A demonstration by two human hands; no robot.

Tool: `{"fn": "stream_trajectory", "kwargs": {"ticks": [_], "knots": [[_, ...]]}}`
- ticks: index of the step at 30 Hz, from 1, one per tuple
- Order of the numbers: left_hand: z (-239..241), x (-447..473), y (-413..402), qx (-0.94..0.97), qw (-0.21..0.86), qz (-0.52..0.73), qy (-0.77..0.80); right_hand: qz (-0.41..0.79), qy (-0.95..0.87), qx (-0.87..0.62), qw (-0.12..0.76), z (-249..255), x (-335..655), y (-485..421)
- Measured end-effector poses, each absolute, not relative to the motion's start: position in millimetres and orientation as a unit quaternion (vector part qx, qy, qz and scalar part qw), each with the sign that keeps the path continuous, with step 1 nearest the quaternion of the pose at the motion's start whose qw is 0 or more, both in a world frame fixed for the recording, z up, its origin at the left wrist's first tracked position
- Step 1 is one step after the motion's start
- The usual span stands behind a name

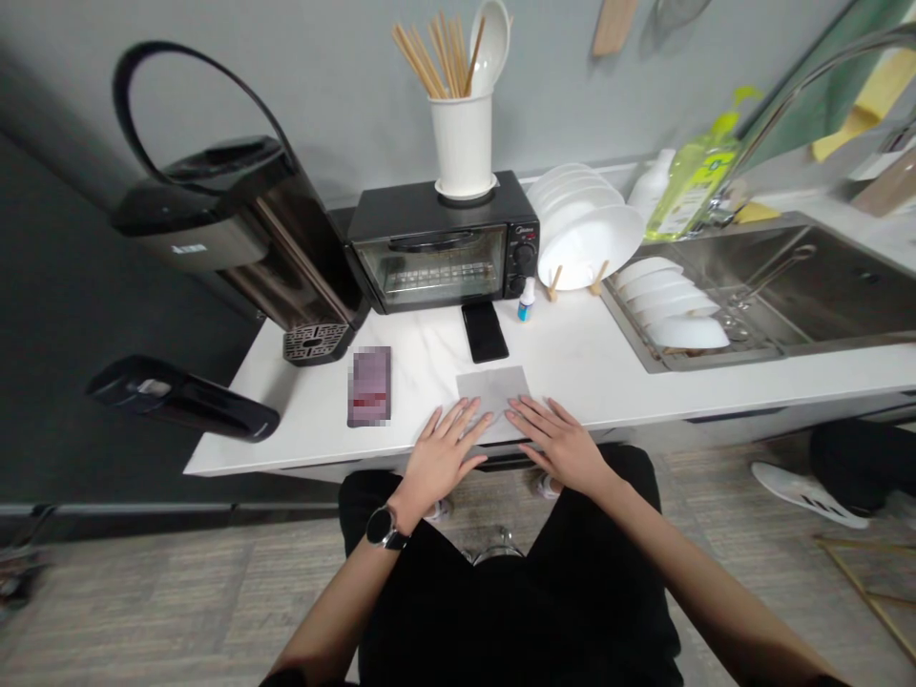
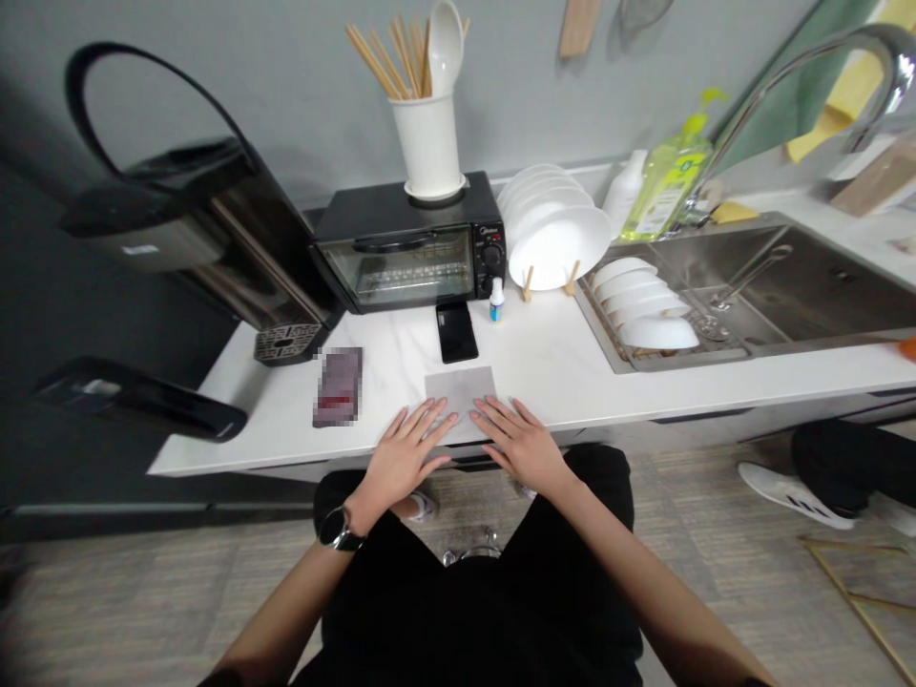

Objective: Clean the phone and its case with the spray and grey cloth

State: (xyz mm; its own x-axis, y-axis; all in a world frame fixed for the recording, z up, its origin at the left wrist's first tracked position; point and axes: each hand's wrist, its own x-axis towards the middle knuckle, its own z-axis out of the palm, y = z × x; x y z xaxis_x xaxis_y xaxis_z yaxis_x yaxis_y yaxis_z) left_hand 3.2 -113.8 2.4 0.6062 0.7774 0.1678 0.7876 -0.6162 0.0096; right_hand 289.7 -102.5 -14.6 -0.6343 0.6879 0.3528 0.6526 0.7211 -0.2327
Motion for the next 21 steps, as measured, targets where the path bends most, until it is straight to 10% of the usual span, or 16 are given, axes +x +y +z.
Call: {"fn": "stream_trajectory", "kwargs": {"ticks": [21], "knots": [[14.9, 3.6, -48.1, -0.904, -0.062, -0.049, -0.420, 0.076, -0.901, -0.397, 0.161, -5.9, 289.4, -45.5]]}}
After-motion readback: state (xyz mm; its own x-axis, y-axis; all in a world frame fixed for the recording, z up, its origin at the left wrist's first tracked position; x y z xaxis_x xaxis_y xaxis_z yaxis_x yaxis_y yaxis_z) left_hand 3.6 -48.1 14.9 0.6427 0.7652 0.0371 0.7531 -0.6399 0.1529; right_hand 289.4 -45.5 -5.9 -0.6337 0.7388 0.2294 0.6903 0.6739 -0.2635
